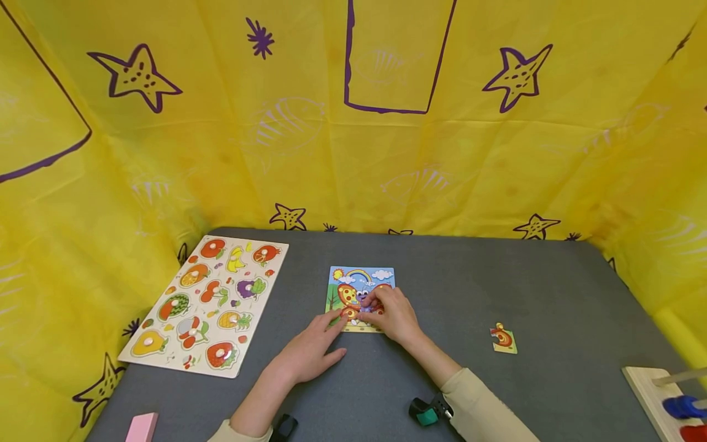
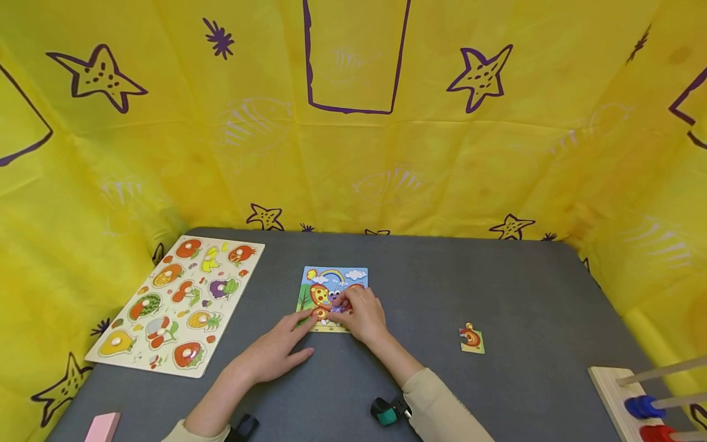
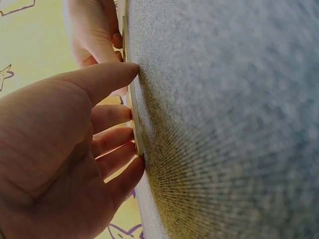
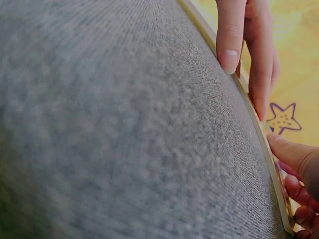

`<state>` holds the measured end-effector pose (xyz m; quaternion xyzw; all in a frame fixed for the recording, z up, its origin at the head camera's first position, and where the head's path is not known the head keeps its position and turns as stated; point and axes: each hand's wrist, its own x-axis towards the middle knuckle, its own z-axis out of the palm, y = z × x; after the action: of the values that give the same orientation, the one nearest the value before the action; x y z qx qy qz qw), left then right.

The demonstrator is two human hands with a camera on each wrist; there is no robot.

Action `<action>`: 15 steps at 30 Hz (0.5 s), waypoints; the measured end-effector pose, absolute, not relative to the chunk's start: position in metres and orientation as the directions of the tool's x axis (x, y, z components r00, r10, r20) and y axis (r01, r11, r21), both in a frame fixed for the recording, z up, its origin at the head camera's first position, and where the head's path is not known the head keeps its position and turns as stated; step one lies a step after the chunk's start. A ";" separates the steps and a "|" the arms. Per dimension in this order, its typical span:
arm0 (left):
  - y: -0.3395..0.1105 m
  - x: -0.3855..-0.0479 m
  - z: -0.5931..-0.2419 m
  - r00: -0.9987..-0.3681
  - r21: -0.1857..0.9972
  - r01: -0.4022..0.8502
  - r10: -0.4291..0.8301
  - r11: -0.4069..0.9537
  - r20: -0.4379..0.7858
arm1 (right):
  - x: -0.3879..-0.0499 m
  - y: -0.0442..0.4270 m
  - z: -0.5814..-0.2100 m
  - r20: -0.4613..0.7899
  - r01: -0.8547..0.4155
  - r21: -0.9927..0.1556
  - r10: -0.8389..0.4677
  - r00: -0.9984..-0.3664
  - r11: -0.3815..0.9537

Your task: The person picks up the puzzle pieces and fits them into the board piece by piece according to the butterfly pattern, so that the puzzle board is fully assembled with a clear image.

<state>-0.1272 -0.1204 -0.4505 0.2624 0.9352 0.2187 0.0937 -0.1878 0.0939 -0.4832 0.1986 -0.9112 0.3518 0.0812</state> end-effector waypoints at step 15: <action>-0.111 -0.133 -0.449 -0.819 0.374 0.552 0.569 0.745 0.073 | -0.195 0.108 -0.481 0.266 -0.506 -0.666 -0.460 -0.847 0.549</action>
<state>-0.1327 -0.1106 -0.4493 0.3001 0.9339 0.1931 0.0229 -0.1948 0.1082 -0.4809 0.2746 -0.8794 0.3877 0.0299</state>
